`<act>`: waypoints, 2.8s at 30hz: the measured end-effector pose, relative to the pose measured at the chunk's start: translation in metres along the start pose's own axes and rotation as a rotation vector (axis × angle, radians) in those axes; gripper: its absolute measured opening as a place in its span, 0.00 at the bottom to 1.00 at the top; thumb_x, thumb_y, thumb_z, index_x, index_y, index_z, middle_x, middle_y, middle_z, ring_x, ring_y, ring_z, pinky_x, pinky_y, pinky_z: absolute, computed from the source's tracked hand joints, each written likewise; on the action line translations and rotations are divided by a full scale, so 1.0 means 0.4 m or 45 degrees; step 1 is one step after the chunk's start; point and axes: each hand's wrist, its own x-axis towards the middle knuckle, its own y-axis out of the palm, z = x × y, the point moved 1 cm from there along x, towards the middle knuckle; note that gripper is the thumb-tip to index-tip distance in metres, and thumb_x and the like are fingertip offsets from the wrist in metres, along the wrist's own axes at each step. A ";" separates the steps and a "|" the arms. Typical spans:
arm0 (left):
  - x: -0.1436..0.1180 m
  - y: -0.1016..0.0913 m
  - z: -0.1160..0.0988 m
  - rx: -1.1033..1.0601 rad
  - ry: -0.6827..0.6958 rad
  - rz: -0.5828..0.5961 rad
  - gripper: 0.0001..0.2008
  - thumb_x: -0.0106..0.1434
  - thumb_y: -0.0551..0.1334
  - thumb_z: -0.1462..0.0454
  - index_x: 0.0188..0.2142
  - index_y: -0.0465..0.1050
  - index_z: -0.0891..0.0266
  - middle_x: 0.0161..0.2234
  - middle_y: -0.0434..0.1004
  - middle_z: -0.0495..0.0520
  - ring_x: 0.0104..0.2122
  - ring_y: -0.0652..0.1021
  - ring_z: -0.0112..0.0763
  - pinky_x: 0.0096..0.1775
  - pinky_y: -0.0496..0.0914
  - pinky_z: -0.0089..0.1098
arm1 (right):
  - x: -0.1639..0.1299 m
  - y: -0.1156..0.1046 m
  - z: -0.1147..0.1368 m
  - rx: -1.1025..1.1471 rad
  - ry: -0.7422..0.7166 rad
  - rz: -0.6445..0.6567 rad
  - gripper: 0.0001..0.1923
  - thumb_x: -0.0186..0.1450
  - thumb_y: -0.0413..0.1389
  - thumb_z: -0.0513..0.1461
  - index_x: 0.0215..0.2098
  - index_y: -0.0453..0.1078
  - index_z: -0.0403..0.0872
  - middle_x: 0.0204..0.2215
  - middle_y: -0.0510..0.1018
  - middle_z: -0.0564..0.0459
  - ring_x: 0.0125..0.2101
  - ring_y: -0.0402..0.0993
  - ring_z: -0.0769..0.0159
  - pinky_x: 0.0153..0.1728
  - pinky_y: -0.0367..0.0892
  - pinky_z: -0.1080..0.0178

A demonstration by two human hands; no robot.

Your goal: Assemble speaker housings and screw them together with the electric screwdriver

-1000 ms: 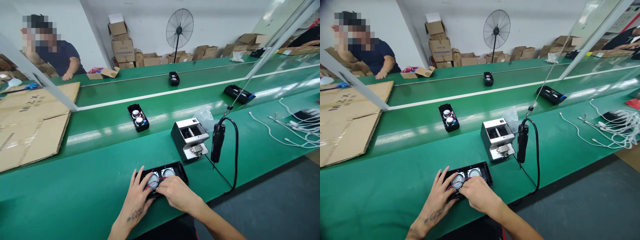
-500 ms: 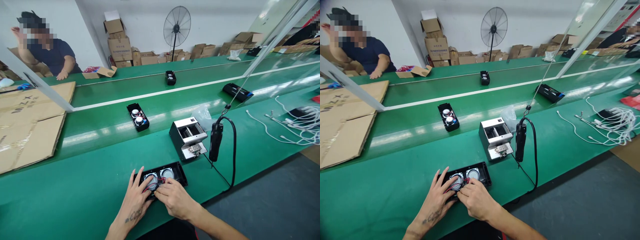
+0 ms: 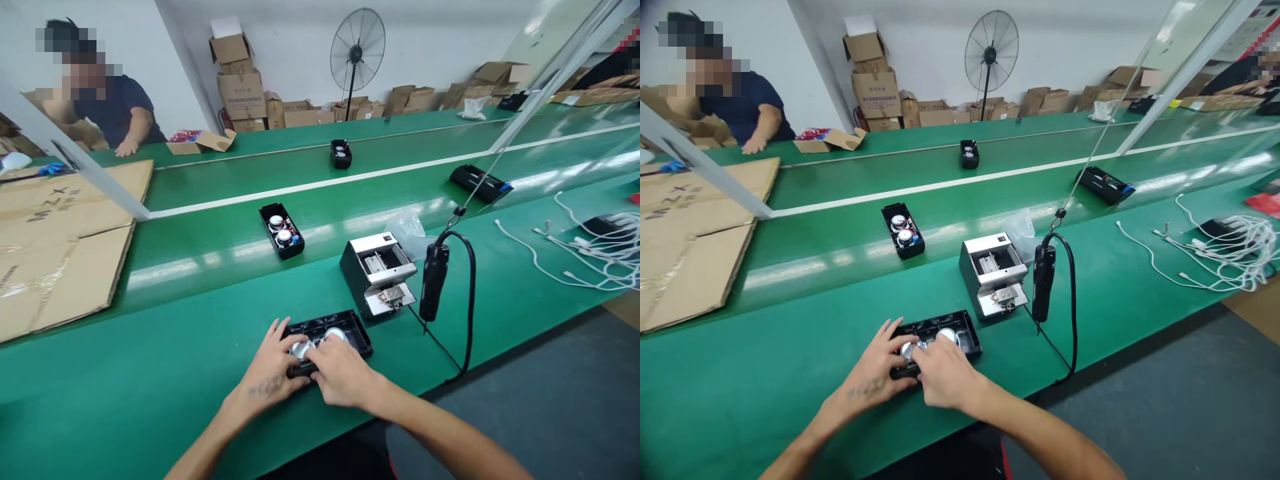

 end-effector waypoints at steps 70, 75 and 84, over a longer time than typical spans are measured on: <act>0.143 -0.107 0.104 -0.641 -0.294 0.410 0.13 0.48 0.75 0.54 0.22 0.79 0.59 0.54 0.79 0.49 0.58 0.74 0.47 0.54 0.68 0.32 | 0.174 -0.131 -0.061 0.034 -0.053 0.261 0.17 0.55 0.63 0.43 0.43 0.82 0.51 0.31 0.85 0.49 0.33 0.82 0.51 0.27 0.57 0.62; 0.121 -0.096 0.092 -0.543 -0.183 0.378 0.12 0.52 0.76 0.54 0.28 0.83 0.59 0.53 0.79 0.51 0.54 0.77 0.45 0.55 0.69 0.35 | 0.133 -0.123 -0.037 -0.071 -0.095 0.189 0.16 0.58 0.63 0.44 0.43 0.80 0.47 0.32 0.85 0.46 0.33 0.82 0.50 0.30 0.61 0.60; -0.022 0.040 0.024 0.096 0.273 -0.247 0.07 0.61 0.74 0.58 0.30 0.80 0.55 0.56 0.79 0.47 0.65 0.66 0.58 0.60 0.63 0.57 | -0.090 -0.130 -0.151 0.330 0.081 -1.312 0.16 0.68 0.58 0.38 0.55 0.72 0.49 0.48 0.80 0.44 0.50 0.77 0.56 0.52 0.72 0.53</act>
